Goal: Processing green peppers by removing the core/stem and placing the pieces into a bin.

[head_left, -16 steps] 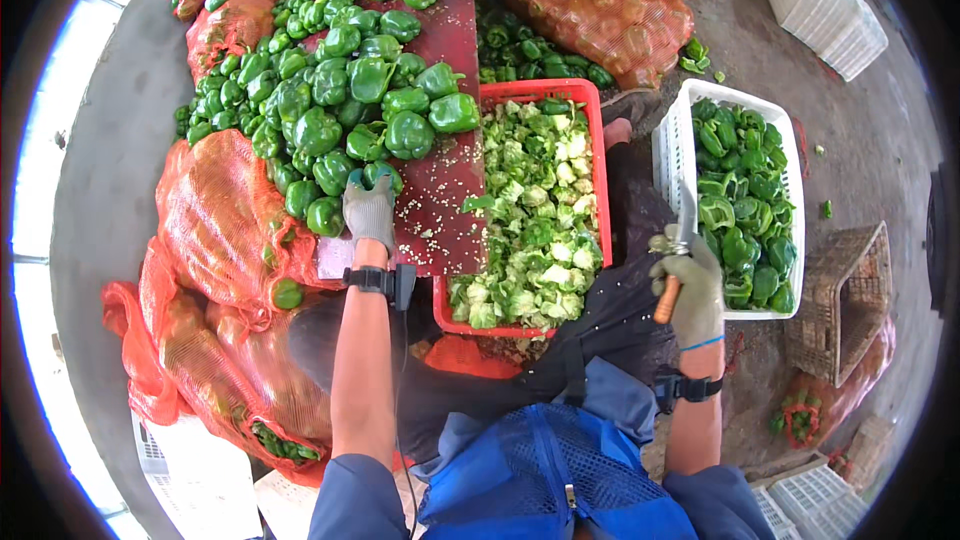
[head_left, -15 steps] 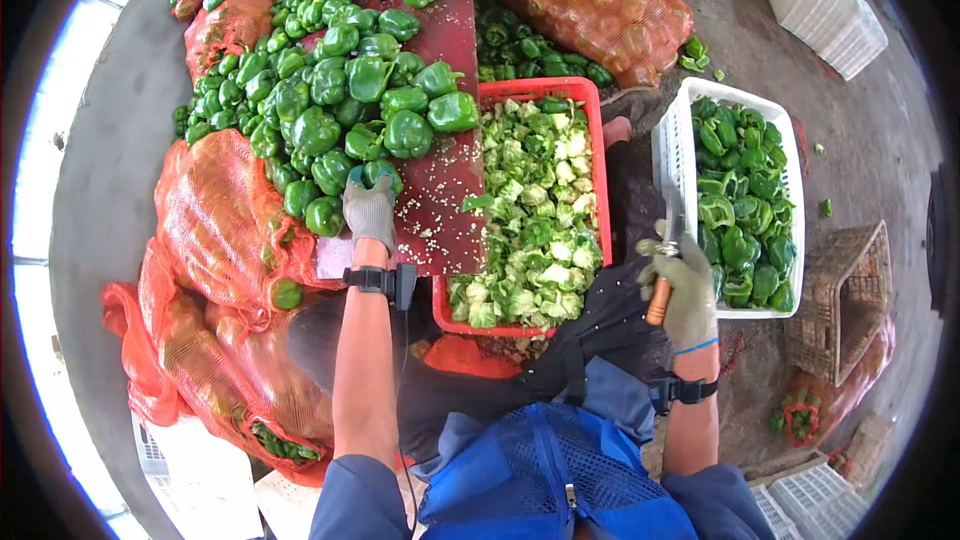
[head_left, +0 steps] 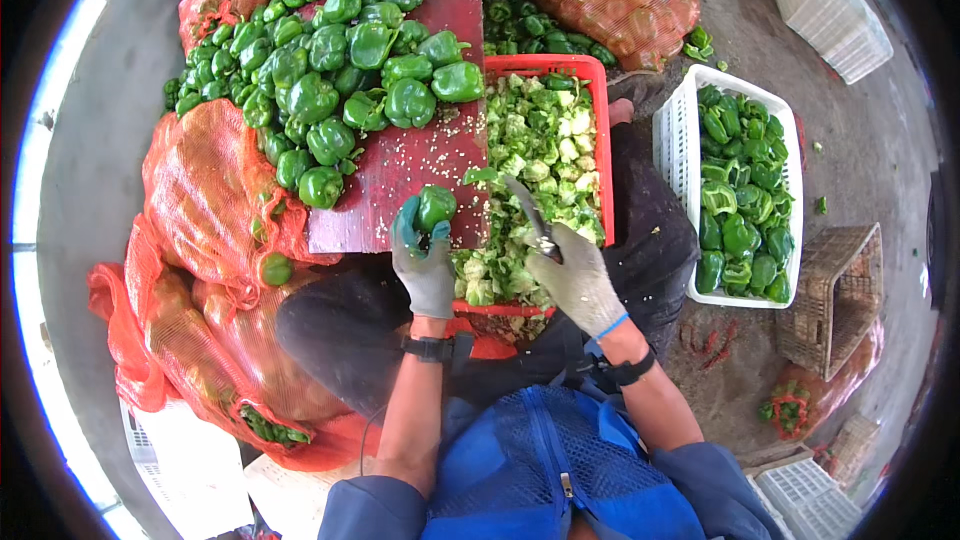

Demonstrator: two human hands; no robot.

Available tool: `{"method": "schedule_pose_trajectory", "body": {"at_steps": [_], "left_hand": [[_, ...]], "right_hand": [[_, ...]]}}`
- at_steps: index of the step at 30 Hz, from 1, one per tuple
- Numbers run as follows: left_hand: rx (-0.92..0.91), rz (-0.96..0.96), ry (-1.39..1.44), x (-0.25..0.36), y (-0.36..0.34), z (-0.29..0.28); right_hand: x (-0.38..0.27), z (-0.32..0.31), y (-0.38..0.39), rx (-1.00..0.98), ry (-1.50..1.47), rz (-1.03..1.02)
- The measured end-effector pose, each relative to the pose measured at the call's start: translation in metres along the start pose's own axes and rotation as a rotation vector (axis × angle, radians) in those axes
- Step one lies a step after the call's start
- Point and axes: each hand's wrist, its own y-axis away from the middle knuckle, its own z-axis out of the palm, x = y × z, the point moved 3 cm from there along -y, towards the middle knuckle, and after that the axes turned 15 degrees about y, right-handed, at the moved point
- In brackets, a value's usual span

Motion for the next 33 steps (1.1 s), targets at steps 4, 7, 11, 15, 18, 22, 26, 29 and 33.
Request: {"method": "schedule_pose_trajectory", "body": {"at_steps": [4, 7, 11, 15, 18, 22, 26, 29, 33], "left_hand": [[-0.002, 0.216, -0.226, 0.01, 0.008, 0.003], [0.048, 0.126, -0.209, 0.016, 0.011, -0.004], [0.018, 0.203, -0.258, 0.019, 0.013, -0.005], [0.009, 0.26, -0.33, 0.02, 0.014, -0.004], [0.015, 0.275, -0.347, 0.021, 0.013, -0.004], [-0.009, 0.324, -0.384, 0.022, 0.014, -0.001], [-0.058, 0.308, -0.487, 0.031, 0.02, 0.0], [-0.046, -0.004, -0.148, 0.043, 0.028, -0.002], [0.123, -0.105, 0.044, 0.037, 0.037, -0.003]], "right_hand": [[0.007, 0.043, -0.028, 0.081, 0.207, -0.209], [-0.007, 0.06, -0.04, 0.049, 0.209, -0.271], [-0.016, 0.08, -0.049, 0.046, 0.246, -0.399], [-0.013, 0.099, -0.053, 0.13, 0.375, -0.556], [-0.01, 0.109, -0.05, 0.218, 0.475, -0.611], [-0.003, 0.126, -0.061, 0.16, 0.67, -0.589], [-0.008, 0.121, -0.056, 0.225, 0.664, -0.657], [-0.009, 0.124, -0.054, 0.173, 0.613, -0.492], [-0.021, 0.131, -0.038, 0.068, 0.727, -0.4]]}}
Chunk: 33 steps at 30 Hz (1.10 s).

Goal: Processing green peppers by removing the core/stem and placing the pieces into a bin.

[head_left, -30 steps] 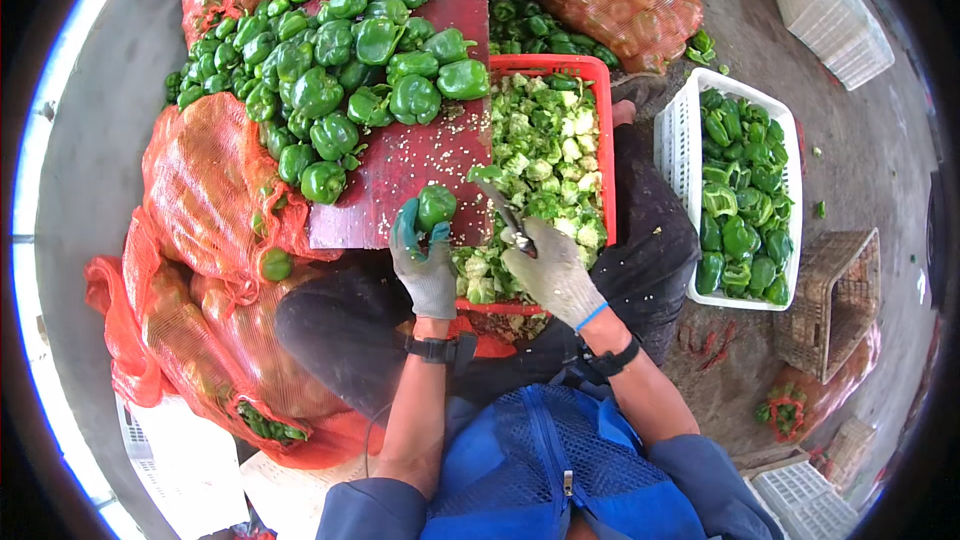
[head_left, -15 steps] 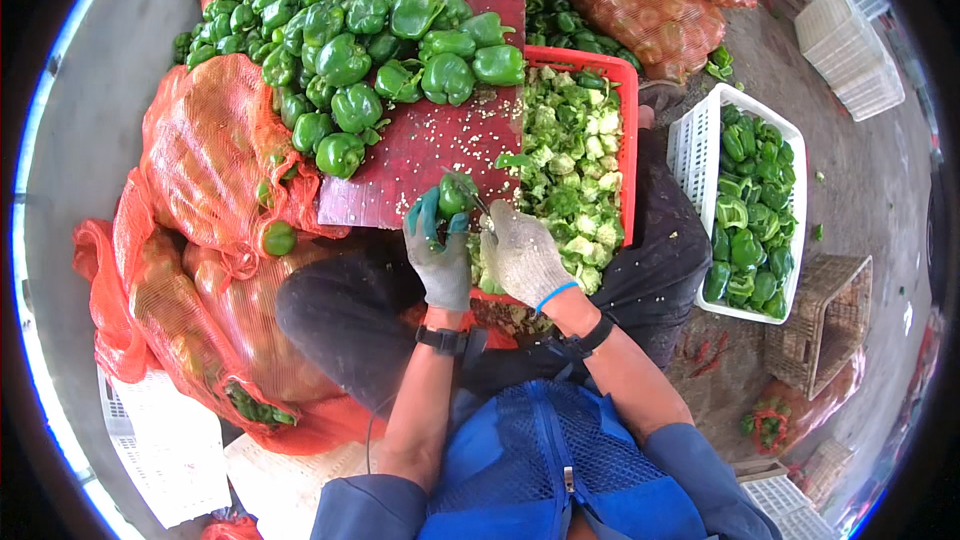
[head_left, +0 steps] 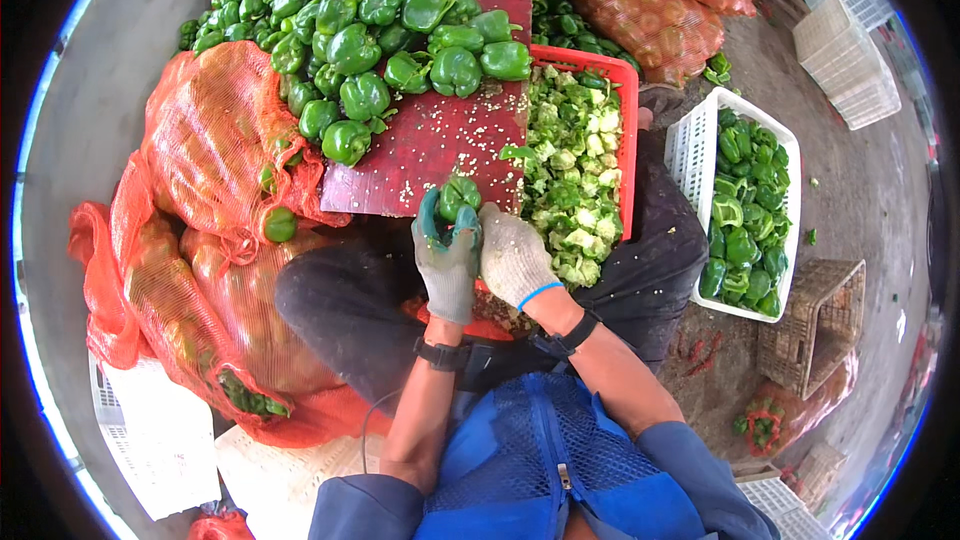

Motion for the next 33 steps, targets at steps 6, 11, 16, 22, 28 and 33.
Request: {"method": "schedule_pose_trajectory", "body": {"at_steps": [6, 11, 16, 22, 28, 33], "left_hand": [[0.079, -0.064, 0.089, -0.001, -0.005, -0.003], [0.096, -0.241, 0.471, -0.02, -0.011, -0.02], [-0.03, -0.272, 0.655, -0.02, -0.003, -0.037], [-0.118, -0.341, 1.018, -0.033, -0.006, -0.046], [-0.191, -0.345, 1.031, -0.023, -0.002, -0.049], [-0.136, -0.41, 1.209, -0.03, 0.002, -0.027]], "right_hand": [[-0.004, 0.004, 0.007, 0.055, -0.093, -0.02], [0.01, 0.021, -0.012, -0.014, 0.078, -0.317], [0.007, -0.015, -0.037, -0.52, -0.532, 0.014], [0.01, -0.021, -0.04, -0.653, -0.873, 0.226], [-0.007, -0.028, -0.044, -0.569, -0.975, 0.406], [0.036, 0.01, -0.061, -0.015, -0.508, 0.225]]}}
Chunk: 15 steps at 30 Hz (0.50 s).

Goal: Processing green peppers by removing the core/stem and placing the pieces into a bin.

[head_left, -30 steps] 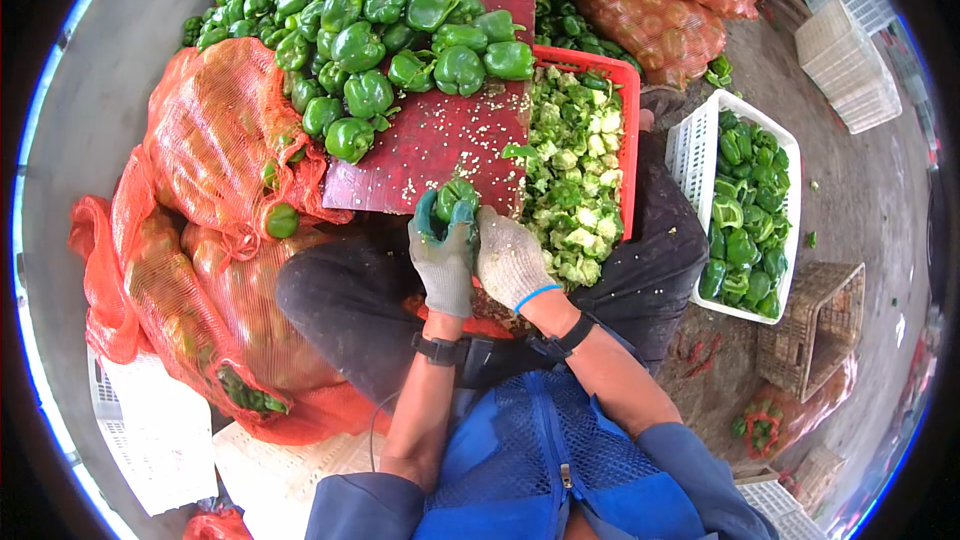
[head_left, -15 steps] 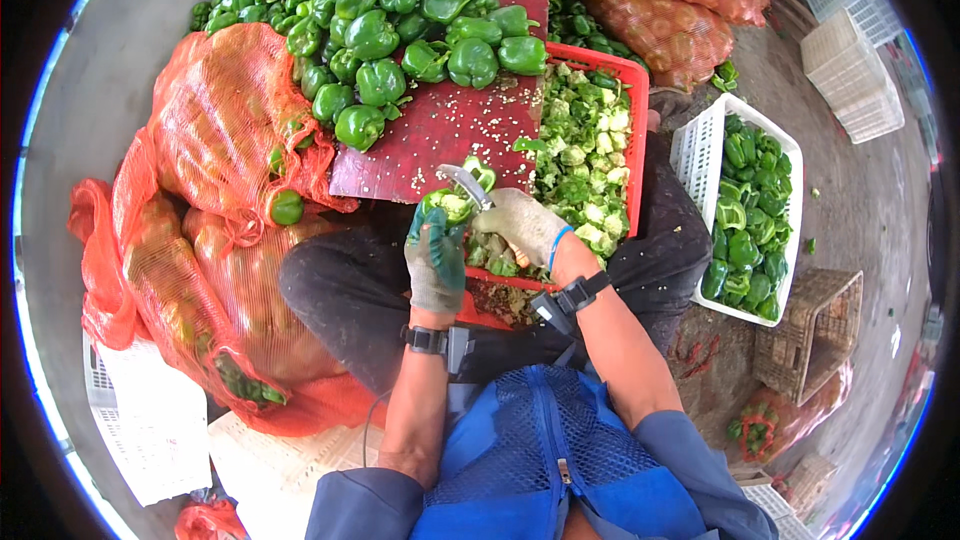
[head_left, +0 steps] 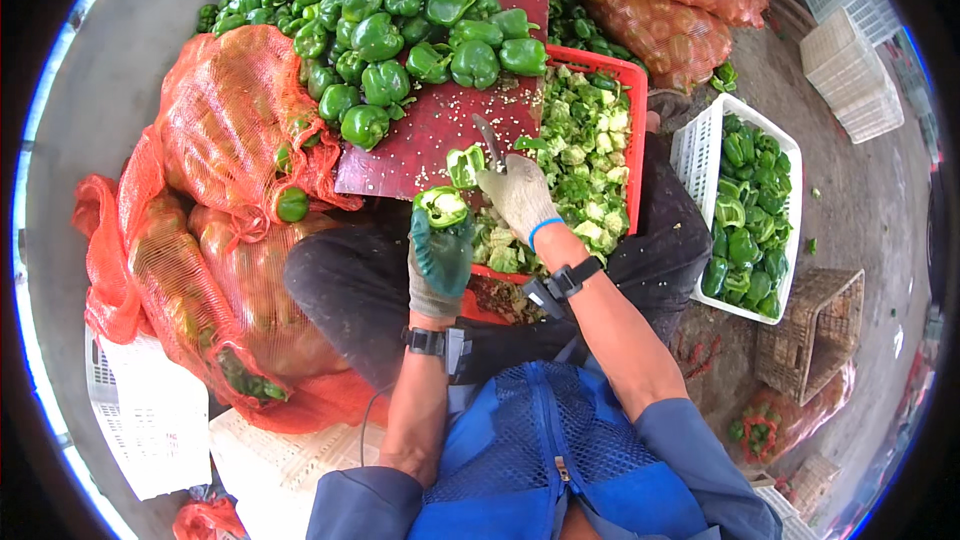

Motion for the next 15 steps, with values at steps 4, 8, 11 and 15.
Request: {"method": "schedule_pose_trajectory", "body": {"at_steps": [4, 8, 11, 15], "left_hand": [[-0.021, 0.195, -0.463, 0.031, 0.007, -0.028], [-0.009, 0.107, -0.763, 0.01, 0.015, 0.01], [-0.264, 0.283, -1.229, -0.006, 0.025, 0.05], [-0.553, 0.565, -1.732, -0.006, 0.038, 0.043]], "right_hand": [[-0.054, -0.024, 0.041, -0.055, 0.1, -0.175], [-0.052, -0.02, 0.06, -0.068, 0.416, -0.289], [-0.027, -0.021, 0.074, 0.071, 0.899, -0.598], [0.0, 0.0, 0.086, 0.17, 0.857, -0.671]]}}
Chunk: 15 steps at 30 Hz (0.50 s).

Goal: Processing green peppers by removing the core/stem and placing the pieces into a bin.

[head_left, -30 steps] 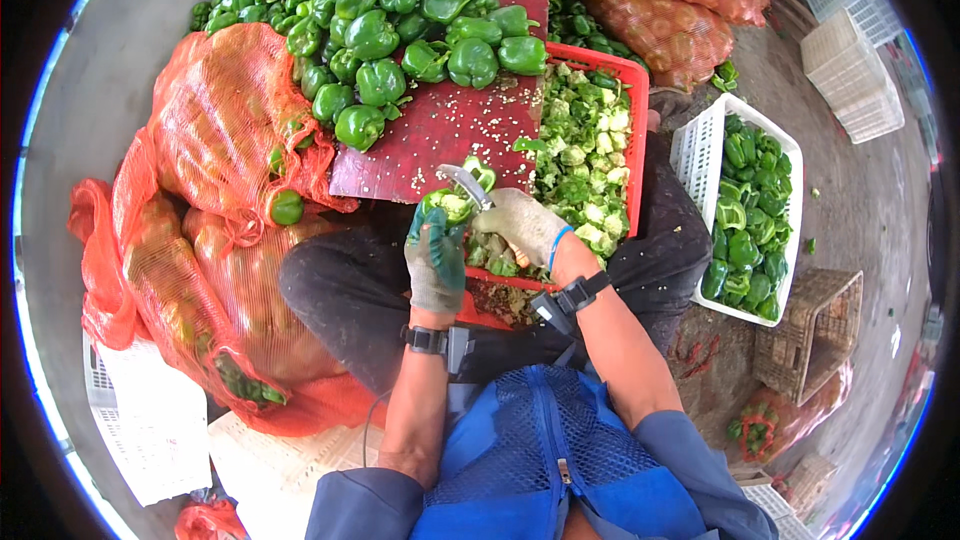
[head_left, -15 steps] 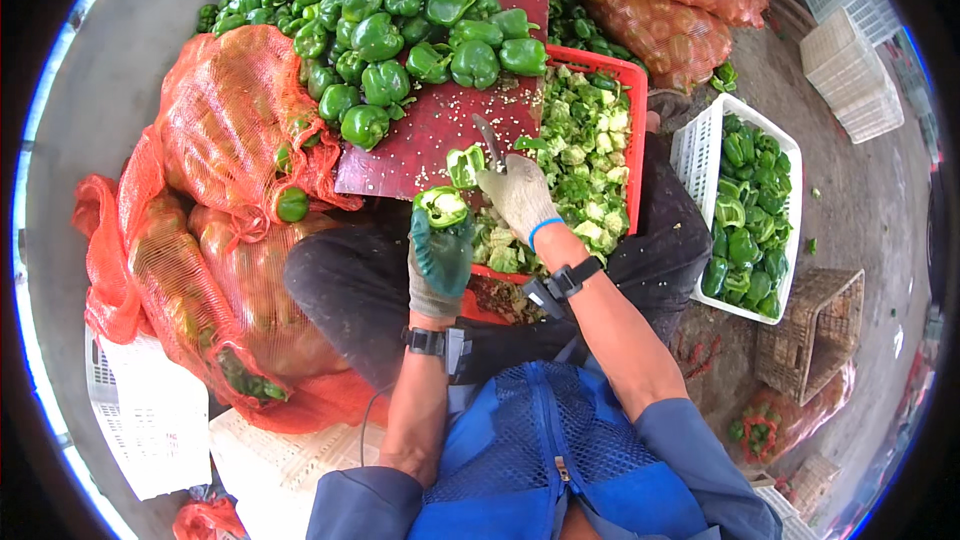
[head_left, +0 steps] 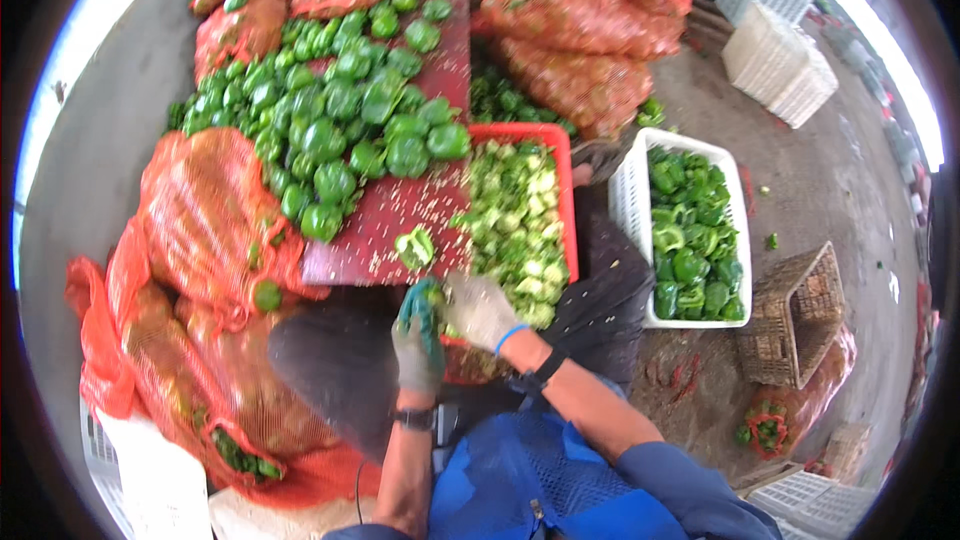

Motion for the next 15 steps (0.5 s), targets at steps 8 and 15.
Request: {"method": "schedule_pose_trajectory", "body": {"at_steps": [8, 15], "left_hand": [[0.308, -0.658, 0.773, 0.006, 0.021, 0.038], [0.364, -0.621, 0.844, -0.007, 0.026, 0.06]], "right_hand": [[-0.004, 0.01, 0.032, 0.116, -0.257, 0.284], [0.005, 0.01, 0.05, 0.167, -0.352, 0.408]]}}
